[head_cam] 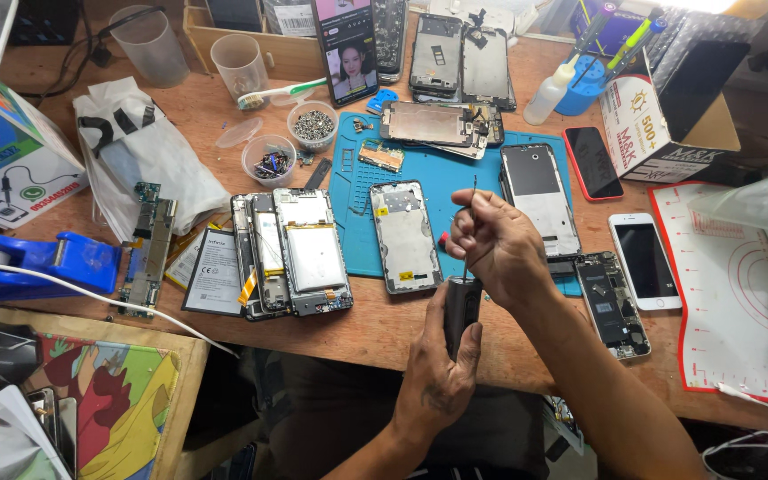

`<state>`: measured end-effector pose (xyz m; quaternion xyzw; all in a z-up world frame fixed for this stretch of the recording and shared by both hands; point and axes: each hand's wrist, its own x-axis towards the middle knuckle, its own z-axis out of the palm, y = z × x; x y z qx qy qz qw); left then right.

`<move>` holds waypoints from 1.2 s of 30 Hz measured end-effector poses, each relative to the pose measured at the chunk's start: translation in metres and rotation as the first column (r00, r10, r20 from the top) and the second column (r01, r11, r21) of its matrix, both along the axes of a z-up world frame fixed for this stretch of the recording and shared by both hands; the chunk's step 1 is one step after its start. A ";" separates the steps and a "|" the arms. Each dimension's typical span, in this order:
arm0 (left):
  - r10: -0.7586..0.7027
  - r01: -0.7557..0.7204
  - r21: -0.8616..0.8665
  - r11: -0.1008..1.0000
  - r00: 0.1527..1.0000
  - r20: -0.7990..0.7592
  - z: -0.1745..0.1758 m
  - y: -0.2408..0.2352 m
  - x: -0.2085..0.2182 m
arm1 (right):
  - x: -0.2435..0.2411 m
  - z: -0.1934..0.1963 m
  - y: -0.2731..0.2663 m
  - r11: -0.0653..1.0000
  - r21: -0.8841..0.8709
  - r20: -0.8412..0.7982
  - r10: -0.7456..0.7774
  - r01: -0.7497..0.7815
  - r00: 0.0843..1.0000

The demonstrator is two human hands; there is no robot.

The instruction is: The person uses a screwdriver to remove screws from a smartphone chassis held in the left hand. The device is rotated and repositioned multiple times while the person continues to unscrew fasteners from the frame.

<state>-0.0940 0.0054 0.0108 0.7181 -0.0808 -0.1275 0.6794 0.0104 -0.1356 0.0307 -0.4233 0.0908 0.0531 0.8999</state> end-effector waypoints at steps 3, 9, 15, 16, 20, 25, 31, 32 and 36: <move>0.000 0.001 0.020 1.000 1.000 -0.014 -0.002 -0.001 -0.001 | -0.002 -0.001 -0.005 0.999 -0.035 -0.014 -0.021 0.021 1.000; -0.042 0.041 0.058 0.997 0.999 0.010 -0.002 -0.008 -0.003 | -0.004 -0.004 -0.013 0.999 0.042 0.055 0.009 -0.011 0.998; -0.064 0.067 0.074 0.995 0.997 -0.048 -0.001 -0.008 -0.006 | -0.007 -0.002 -0.009 0.999 0.029 0.084 0.038 -0.040 0.996; -0.058 0.060 0.074 0.995 0.998 -0.031 -0.002 -0.008 -0.006 | -0.007 -0.001 -0.008 0.999 0.021 0.075 0.037 -0.038 0.997; -0.046 0.045 0.049 0.998 0.999 0.018 -0.006 -0.007 -0.008 | -0.009 0.001 -0.006 0.999 -0.005 0.067 0.037 -0.036 0.997; -0.053 0.051 0.035 0.998 0.998 0.037 -0.008 -0.007 -0.009 | -0.008 0.000 -0.008 0.997 0.049 0.127 0.045 -0.051 0.991; -0.003 0.003 -0.003 1.000 1.000 0.029 -0.002 -0.006 -0.006 | -0.007 -0.004 -0.011 0.988 0.137 0.127 0.059 -0.076 0.990; -0.005 0.006 0.015 1.000 1.000 -0.025 -0.001 -0.006 -0.006 | -0.006 -0.006 -0.013 0.977 0.188 0.136 0.077 -0.102 0.988; 0.009 -0.007 0.043 0.999 0.998 -0.056 0.002 -0.006 -0.005 | -0.003 -0.014 -0.019 0.976 0.202 0.098 0.065 -0.084 0.993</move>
